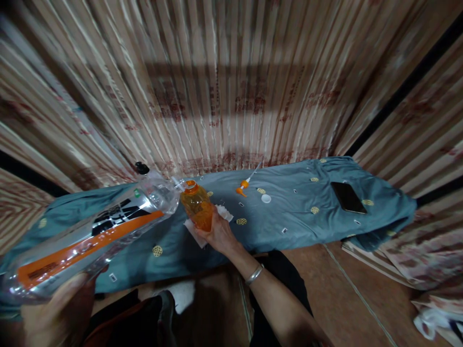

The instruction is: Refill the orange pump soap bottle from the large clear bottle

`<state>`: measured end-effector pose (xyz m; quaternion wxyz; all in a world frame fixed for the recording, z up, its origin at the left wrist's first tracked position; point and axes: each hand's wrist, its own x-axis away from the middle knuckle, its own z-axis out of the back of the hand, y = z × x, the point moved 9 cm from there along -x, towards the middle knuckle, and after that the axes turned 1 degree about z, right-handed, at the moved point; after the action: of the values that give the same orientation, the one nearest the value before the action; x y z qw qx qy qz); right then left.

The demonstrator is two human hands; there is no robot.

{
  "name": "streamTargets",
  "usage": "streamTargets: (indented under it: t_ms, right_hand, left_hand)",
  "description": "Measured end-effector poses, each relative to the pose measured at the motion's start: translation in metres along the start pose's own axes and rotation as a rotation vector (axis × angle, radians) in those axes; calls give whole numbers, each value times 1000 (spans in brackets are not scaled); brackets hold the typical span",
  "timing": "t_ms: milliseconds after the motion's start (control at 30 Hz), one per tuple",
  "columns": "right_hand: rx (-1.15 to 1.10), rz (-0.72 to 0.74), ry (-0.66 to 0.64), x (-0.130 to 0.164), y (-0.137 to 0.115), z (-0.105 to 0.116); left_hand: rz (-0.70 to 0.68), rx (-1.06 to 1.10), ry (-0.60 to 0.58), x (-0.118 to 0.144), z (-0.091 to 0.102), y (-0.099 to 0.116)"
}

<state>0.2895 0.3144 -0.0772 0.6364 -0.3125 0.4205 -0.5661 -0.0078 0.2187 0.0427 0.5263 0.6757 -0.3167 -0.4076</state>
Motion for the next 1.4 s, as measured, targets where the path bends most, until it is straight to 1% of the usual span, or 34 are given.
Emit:
streamTargets:
  t_ms: [33,100,133,267,400,533,667,833,900,1000,1100,1267,1333,1400]
  right_hand:
    - [9,-12,4,0,1,0]
    - [25,-37,2,1,4,0]
    - [27,-41,-4,1,5,0]
    - [12,19,-4,1,1,1]
    - [18,83,8,2,-4,4]
    - [19,81,-22,2,-2,3]
    - [7,92,-16,2,0,2]
    - [19,53,-3,2,5,-1]
    - [9,34,5,1,6,0]
    - [-23,59,4,0,2,2]
    - [-37,105,4,-1,-2,3]
    - [-54,119,25,-1,2,1]
    - [-46,113,54,-1,4,2]
    - [-52,108,57,-1,4,1]
  left_hand:
    - [9,35,-8,-2,-1,-3]
    - [-39,115,12,-5,1,-3]
    - [-32,131,-1,-8,0,-6]
    - [-18,190,34,-12,3,-10]
    - [-22,191,28,-11,1,-10]
    - [17,220,26,-13,7,-22]
    - [26,227,-42,-13,7,-29]
    - [41,235,-7,-10,9,-33]
    - [67,223,-13,-11,9,-37]
    - [102,220,-26,-10,8,-41]
    - [91,242,28,-6,7,-35]
    - [82,230,34,1,1,-23]
    - [93,237,43,3,1,-23]
    - [115,239,63,5,3,-25]
